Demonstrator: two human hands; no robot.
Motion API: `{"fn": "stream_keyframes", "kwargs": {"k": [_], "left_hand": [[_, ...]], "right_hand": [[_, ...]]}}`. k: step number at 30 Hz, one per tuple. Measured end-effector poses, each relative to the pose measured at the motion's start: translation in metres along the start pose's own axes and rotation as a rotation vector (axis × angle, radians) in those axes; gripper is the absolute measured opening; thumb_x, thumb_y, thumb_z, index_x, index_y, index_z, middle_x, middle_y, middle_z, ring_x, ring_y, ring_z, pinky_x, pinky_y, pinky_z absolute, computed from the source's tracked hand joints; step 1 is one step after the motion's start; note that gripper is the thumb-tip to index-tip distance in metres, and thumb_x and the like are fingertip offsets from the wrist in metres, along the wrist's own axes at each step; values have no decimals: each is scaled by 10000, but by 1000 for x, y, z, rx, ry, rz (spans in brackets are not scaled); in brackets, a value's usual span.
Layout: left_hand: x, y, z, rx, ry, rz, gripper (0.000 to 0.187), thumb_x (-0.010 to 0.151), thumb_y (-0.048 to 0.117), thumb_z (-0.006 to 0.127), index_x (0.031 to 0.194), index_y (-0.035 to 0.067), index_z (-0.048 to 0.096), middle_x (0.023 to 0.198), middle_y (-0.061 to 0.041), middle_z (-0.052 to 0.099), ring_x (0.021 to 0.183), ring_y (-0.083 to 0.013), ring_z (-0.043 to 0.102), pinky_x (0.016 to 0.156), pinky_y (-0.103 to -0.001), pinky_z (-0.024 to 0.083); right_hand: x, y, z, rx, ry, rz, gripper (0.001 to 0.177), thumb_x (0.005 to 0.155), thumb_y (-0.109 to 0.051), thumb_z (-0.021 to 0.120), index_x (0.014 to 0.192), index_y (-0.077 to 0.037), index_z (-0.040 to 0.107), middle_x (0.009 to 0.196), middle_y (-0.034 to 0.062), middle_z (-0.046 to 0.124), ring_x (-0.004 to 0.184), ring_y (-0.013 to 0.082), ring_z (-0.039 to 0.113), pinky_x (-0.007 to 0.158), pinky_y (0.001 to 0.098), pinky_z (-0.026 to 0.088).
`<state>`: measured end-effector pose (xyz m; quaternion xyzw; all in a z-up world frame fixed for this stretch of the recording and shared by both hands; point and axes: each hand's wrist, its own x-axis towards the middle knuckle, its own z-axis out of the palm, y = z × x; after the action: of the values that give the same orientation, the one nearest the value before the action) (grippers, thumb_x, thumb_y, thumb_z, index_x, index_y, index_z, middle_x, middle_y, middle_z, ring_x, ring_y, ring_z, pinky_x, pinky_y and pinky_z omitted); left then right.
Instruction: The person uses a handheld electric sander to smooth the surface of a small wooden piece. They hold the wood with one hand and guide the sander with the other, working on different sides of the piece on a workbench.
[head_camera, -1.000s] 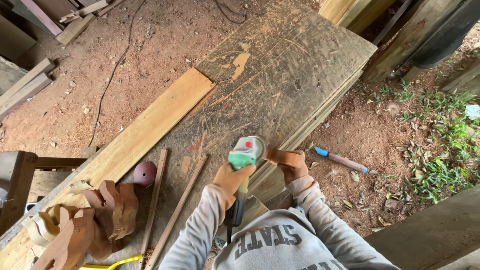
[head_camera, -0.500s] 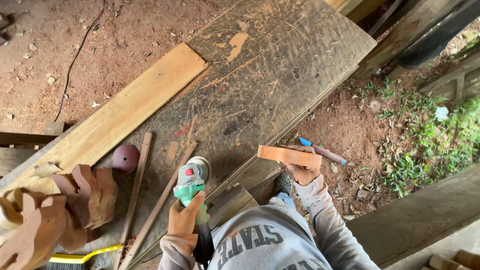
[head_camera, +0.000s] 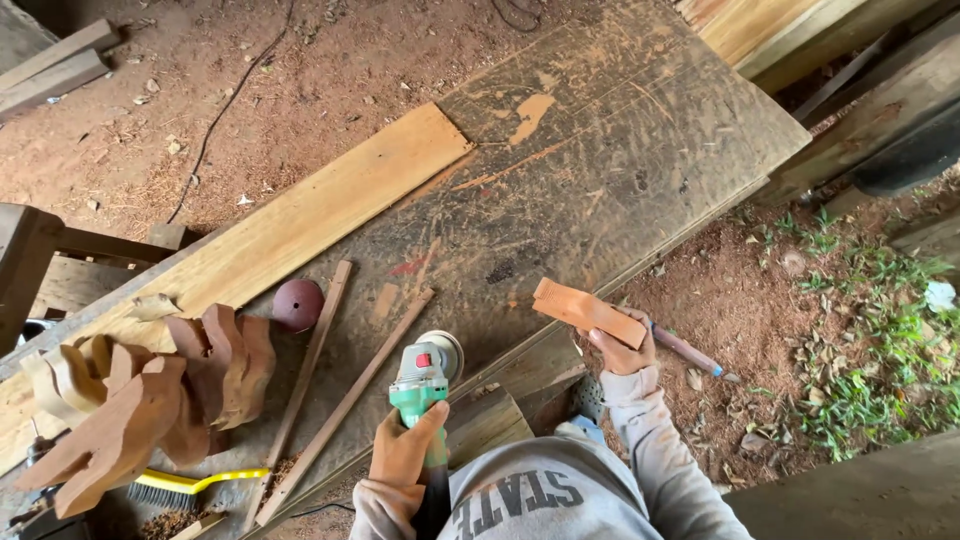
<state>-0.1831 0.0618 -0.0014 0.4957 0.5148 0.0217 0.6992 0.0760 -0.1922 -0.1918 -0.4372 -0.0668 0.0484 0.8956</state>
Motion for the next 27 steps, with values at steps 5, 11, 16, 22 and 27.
{"fn": "stream_keyframes", "kwargs": {"k": [5, 11, 16, 22, 27], "left_hand": [[-2, 1, 3, -31, 32, 37, 386, 799, 156, 798, 1060, -99, 674, 808, -223, 686, 506, -300, 595, 483, -385, 463], [3, 9, 4, 51, 11, 18, 377, 807, 170, 794, 1052, -96, 689, 807, -221, 697, 535, -302, 615, 518, -392, 474], [2, 17, 18, 75, -48, 77, 339, 801, 121, 782, 1056, -85, 696, 768, -209, 688, 509, -280, 598, 482, -373, 459], [-8, 50, 42, 352, -188, 218, 306, 778, 180, 769, 1006, -21, 737, 736, -122, 724, 569, -201, 623, 526, -311, 485], [-14, 72, 78, 497, -346, 343, 357, 783, 204, 762, 1091, 26, 729, 813, -93, 771, 613, -182, 678, 575, -276, 541]], "right_hand": [[-5, -16, -40, -671, 84, -35, 581, 565, -116, 947, 1040, -35, 622, 971, 95, 710, 844, 181, 675, 783, 309, 586], [-8, -103, 31, -1403, -106, 124, 502, 583, -217, 960, 967, -75, 671, 796, 66, 707, 672, 206, 649, 639, 327, 539], [5, -89, 49, -1667, -333, 454, 573, 698, -207, 803, 1171, -93, 502, 916, 168, 738, 793, 370, 737, 688, 446, 609], [0, -75, 82, -1751, -453, 378, 572, 769, -368, 731, 1295, -199, 586, 943, 137, 762, 860, 401, 732, 762, 473, 585], [-6, -50, 82, -1804, -499, 437, 597, 870, -321, 676, 1438, -280, 498, 936, 119, 776, 809, 344, 751, 748, 453, 593]]}}
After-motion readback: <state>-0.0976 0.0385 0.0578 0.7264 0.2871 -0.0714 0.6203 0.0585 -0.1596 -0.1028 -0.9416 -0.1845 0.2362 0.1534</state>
